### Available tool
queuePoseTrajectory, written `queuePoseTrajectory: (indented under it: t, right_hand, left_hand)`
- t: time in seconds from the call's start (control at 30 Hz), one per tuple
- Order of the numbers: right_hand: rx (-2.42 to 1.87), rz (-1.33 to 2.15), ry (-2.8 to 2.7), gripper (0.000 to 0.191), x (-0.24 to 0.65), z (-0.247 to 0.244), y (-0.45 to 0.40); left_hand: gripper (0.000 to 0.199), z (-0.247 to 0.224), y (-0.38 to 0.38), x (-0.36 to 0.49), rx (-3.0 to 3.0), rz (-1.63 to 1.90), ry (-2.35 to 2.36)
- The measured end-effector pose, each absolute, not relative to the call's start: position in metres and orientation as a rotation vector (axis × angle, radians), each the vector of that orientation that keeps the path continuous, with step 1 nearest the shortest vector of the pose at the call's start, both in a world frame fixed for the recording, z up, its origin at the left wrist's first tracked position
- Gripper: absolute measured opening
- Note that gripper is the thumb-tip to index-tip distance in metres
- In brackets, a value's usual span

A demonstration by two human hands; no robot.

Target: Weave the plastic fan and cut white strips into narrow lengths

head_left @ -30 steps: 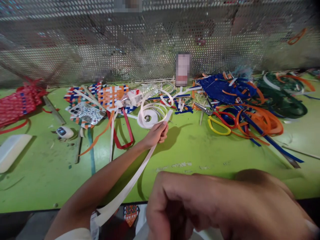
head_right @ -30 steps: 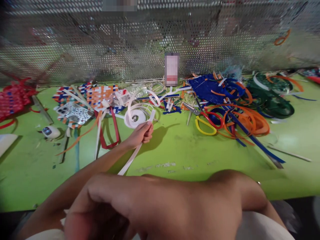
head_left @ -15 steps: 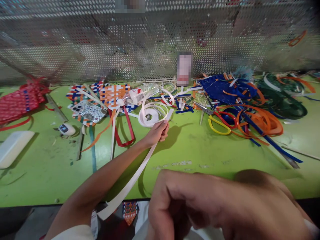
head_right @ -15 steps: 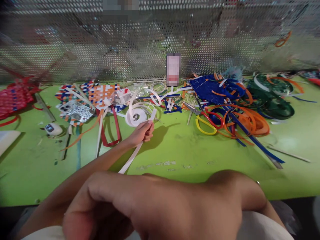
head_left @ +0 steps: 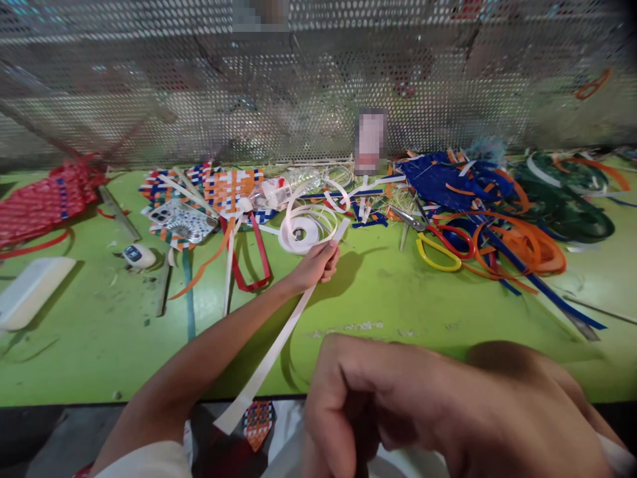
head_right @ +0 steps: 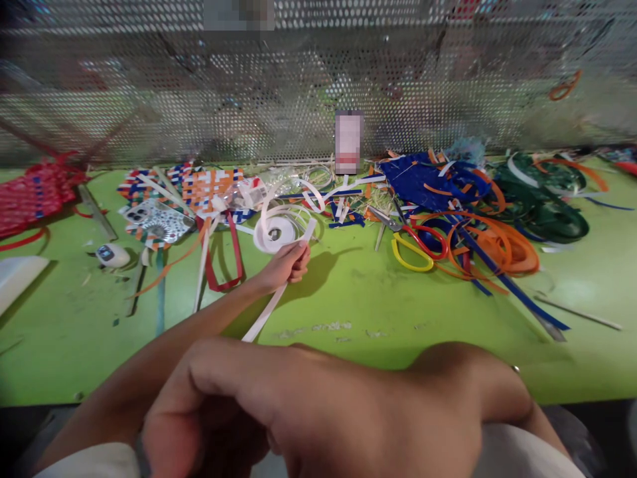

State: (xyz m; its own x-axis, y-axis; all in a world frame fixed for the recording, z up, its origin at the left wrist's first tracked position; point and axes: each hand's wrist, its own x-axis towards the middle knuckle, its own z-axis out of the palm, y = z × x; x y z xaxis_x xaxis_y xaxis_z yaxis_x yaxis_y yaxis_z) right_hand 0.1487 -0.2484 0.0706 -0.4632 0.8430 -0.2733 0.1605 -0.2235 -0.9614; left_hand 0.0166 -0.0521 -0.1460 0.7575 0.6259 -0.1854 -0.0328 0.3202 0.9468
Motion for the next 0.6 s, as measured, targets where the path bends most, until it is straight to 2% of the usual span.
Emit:
queuePoseTrajectory:
  t: [0.13, 0.23, 0.6]
  right_hand:
    - [-1.052, 2.012, -1.333, 0.016, 0.1507, 0.0716, -0.2440]
    - [-1.086, 2.019, -1.231, 0.027, 0.1537, 0.0720, -0.2447]
    - [-1.061, 2.066, -1.120, 0.036, 0.1496, 0.0735, -0.2466]
  left_hand:
    - [0.066, -0.1469, -0.0516, 0.0170, 1.177, 0.463, 0.591]
    - [0.066, -0.1482, -0.0509, 0.0168, 1.168, 0.466, 0.582]
    - [0.067, -0.1485, -0.0518, 0.0184, 1.158, 0.487, 0.590]
